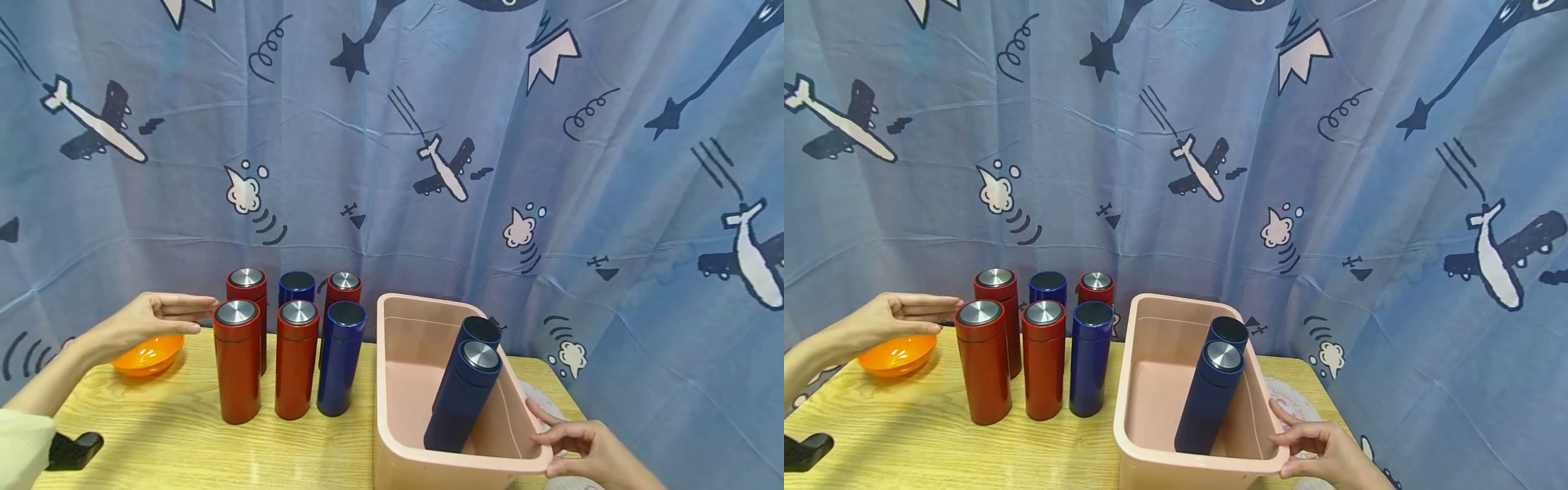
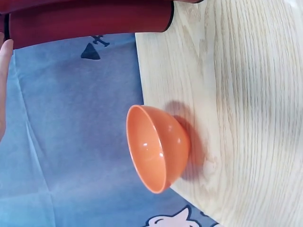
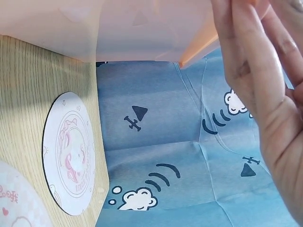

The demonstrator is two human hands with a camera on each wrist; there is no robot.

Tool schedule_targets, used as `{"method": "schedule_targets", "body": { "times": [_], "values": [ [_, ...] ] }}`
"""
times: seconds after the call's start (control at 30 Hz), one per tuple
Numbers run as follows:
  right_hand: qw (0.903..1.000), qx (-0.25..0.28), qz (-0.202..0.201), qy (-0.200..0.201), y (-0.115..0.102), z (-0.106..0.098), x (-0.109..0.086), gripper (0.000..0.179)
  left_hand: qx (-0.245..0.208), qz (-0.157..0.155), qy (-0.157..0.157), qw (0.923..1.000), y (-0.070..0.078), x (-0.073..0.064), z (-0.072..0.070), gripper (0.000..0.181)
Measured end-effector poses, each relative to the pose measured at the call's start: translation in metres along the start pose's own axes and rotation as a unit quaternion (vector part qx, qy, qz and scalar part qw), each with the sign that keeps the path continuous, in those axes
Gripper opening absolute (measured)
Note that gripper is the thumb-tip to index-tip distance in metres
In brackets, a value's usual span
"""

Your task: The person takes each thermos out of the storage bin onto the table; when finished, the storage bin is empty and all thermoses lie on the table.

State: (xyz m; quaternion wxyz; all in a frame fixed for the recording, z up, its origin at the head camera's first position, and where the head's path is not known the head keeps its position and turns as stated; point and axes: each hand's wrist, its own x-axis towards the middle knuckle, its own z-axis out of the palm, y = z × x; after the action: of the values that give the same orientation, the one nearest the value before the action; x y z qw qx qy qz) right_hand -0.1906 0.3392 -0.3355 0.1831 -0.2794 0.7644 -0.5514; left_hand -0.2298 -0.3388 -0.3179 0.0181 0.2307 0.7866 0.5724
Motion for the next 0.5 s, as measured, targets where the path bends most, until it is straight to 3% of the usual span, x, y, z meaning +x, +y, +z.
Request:
{"method": "schedule_targets", "body": {
  "times": [0.23,0.5],
  "values": [
    [0.9999,0.009,0.005,-0.001,0.0,0.001,0.0,0.032,0.02,0.0,0.045,0.9988,0.009,-0.01,0.0,0.041],
    [0.9997,0.02,-0.006,-0.009,0.001,0.0,0.0,0.033,0.033,0.009,0.101,0.9943,0.04,-0.017,0.02,0.041]
  ]
}}
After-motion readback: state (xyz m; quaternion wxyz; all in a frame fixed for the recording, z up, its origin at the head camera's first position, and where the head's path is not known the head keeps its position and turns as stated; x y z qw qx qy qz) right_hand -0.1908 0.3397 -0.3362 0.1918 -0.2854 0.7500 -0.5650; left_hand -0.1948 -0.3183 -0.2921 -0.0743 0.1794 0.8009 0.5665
